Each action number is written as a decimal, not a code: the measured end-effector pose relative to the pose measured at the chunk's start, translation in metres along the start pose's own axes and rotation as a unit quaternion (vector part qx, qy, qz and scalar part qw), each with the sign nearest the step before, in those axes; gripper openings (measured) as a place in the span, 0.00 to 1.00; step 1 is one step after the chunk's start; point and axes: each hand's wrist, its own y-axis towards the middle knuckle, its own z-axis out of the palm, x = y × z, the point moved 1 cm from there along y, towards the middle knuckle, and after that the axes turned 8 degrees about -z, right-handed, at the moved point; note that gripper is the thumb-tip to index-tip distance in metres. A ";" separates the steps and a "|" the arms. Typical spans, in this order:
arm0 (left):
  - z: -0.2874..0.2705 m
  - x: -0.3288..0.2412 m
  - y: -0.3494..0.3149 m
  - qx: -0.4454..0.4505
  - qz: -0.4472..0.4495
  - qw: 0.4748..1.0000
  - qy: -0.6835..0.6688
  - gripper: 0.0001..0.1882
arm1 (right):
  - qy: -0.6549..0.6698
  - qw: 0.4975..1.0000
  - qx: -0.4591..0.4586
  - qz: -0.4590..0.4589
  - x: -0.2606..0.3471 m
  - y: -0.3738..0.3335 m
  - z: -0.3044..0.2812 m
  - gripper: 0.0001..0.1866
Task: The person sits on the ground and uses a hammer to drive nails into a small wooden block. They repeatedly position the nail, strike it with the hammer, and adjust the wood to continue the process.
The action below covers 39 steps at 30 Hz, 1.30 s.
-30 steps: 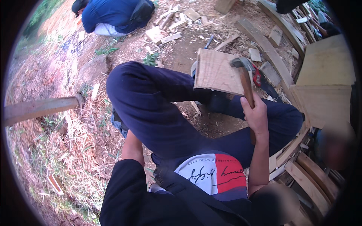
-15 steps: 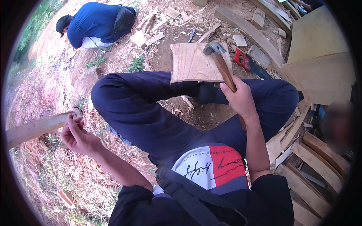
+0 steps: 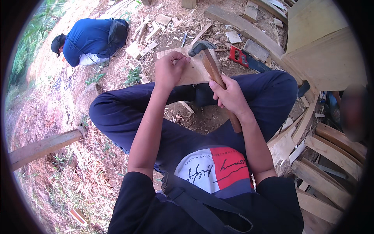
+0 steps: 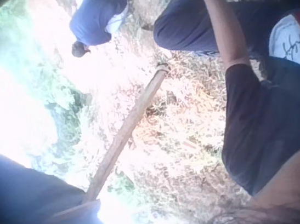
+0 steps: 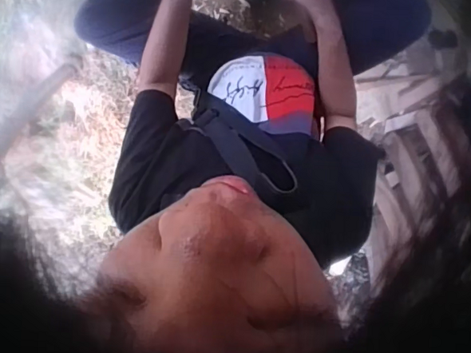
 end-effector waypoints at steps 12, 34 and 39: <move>0.024 0.008 0.005 -0.103 0.141 0.984 0.038 0.08 | 0.007 1.000 0.000 0.002 0.001 -0.001 -0.001 0.15; 0.025 0.012 0.003 -0.082 0.169 0.981 -0.038 0.07 | 0.021 1.000 -0.009 -0.005 -0.008 -0.004 0.002 0.16; 0.025 0.014 0.007 -0.085 0.218 0.971 0.038 0.07 | 0.007 1.000 -0.019 -0.021 -0.009 -0.005 0.004 0.17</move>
